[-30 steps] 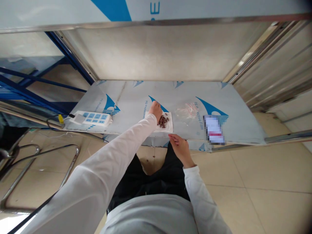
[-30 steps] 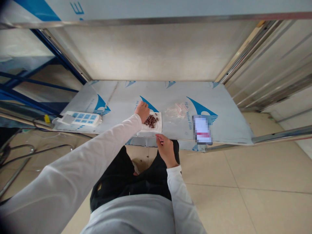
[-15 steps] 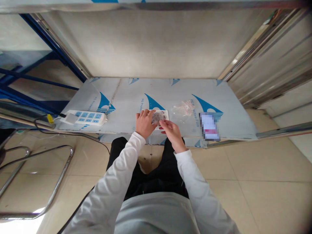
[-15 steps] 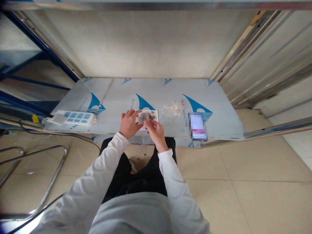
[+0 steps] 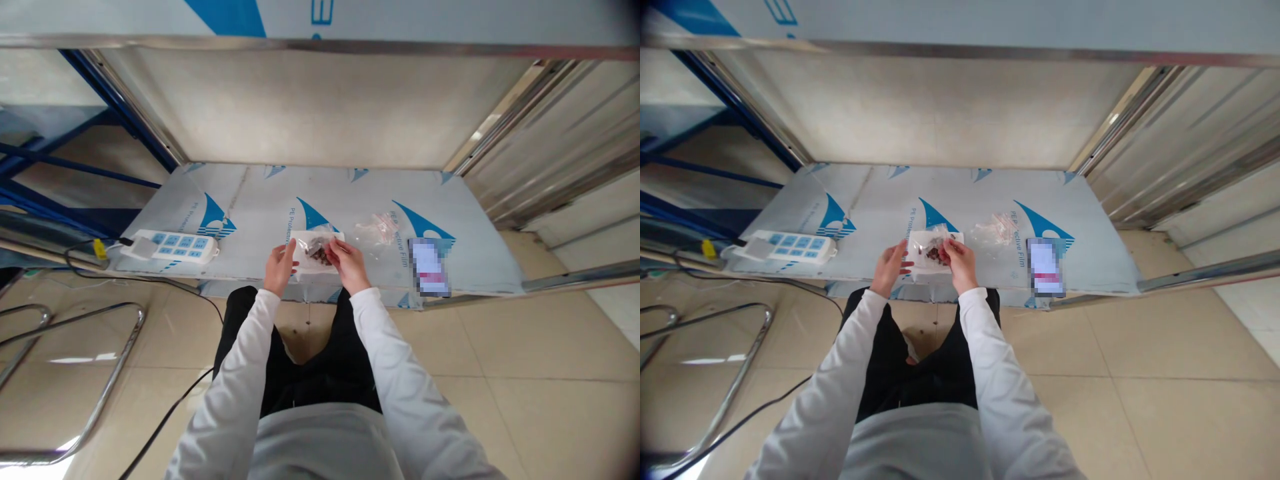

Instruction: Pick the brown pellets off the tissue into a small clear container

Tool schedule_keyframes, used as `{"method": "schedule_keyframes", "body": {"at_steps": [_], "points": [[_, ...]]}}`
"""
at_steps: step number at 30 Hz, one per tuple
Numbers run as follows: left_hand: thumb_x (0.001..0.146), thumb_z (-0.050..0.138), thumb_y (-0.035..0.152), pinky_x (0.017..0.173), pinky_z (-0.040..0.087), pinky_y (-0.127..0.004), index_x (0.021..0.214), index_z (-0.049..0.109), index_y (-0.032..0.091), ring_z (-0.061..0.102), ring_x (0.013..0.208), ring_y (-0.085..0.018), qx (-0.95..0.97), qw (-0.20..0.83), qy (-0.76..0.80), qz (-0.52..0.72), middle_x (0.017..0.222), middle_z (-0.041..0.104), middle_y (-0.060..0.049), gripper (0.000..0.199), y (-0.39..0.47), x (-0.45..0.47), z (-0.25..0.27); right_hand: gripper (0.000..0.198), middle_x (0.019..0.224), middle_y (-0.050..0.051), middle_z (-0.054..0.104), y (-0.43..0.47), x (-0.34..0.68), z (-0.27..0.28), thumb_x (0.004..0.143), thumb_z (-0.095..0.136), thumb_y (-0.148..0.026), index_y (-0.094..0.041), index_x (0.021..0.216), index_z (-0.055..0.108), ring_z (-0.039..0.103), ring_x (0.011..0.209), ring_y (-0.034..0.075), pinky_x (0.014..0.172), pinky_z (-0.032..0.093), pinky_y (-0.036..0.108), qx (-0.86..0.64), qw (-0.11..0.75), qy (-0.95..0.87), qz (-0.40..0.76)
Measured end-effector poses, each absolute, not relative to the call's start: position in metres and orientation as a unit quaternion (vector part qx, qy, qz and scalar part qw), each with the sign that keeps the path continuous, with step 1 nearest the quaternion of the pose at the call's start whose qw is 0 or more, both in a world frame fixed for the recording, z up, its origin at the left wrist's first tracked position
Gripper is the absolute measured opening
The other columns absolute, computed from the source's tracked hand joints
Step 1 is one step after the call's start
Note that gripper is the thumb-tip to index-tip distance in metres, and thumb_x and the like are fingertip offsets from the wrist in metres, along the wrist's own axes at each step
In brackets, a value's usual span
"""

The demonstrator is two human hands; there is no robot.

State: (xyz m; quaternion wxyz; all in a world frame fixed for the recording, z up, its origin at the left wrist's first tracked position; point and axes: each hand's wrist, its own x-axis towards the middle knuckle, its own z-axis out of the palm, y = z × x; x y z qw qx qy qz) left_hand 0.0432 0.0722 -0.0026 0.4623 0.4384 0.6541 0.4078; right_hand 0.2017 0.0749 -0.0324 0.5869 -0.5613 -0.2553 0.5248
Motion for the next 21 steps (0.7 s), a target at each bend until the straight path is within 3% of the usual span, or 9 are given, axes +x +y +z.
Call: {"method": "schedule_keyframes", "body": {"at_steps": [3,6,10,15,21], "points": [[0.086,0.051,0.059,0.052,0.052,-0.024,0.102,0.066,0.012,0.072,0.066,-0.018,0.462,0.471,0.637,0.399,0.099,0.073,-0.014,0.051,0.069,0.048,-0.010,0.040,0.079,0.006,0.076,0.078,0.197,-0.036,0.069,0.078,-0.051,-0.017,0.087,0.068,0.071,0.069,0.017,0.065,0.059,0.029,-0.568,0.582,-0.282,0.509],[0.086,0.056,0.046,0.050,0.051,-0.023,0.098,0.068,0.013,0.072,0.065,-0.017,0.489,0.430,0.647,0.397,0.090,0.075,-0.011,0.037,0.077,0.050,-0.009,0.044,0.080,0.008,0.076,0.080,0.196,-0.040,0.071,0.073,-0.055,-0.016,0.091,0.068,0.070,0.064,0.017,0.061,0.058,0.029,-0.597,0.564,-0.320,0.473],[0.082,0.064,0.034,0.059,0.052,-0.027,0.085,0.073,0.017,0.072,0.066,-0.019,0.562,0.336,0.658,0.371,0.082,0.076,-0.008,0.019,0.092,0.046,0.002,0.038,0.074,0.007,0.074,0.079,0.203,-0.042,0.073,0.071,-0.050,-0.016,0.089,0.069,0.068,0.057,0.019,0.056,0.055,0.031,-0.651,0.521,-0.385,0.396],[0.083,0.066,0.023,0.075,0.049,-0.033,0.077,0.073,0.021,0.070,0.084,-0.025,0.656,0.216,0.654,0.309,0.085,0.076,-0.008,0.009,0.102,0.049,0.017,0.019,0.084,0.010,0.075,0.075,0.208,-0.037,0.076,0.067,-0.030,-0.016,0.089,0.071,0.071,0.080,0.026,0.080,0.054,0.040,-0.688,0.469,-0.469,0.295],[0.088,0.057,0.017,0.077,0.047,-0.036,0.083,0.069,0.019,0.067,0.092,-0.027,0.732,0.146,0.617,0.249,0.092,0.072,-0.012,0.013,0.108,0.063,0.020,0.029,0.093,0.014,0.074,0.071,0.212,-0.038,0.079,0.059,-0.022,-0.013,0.104,0.070,0.069,0.088,0.028,0.088,0.051,0.044,-0.688,0.442,-0.531,0.223]]}}
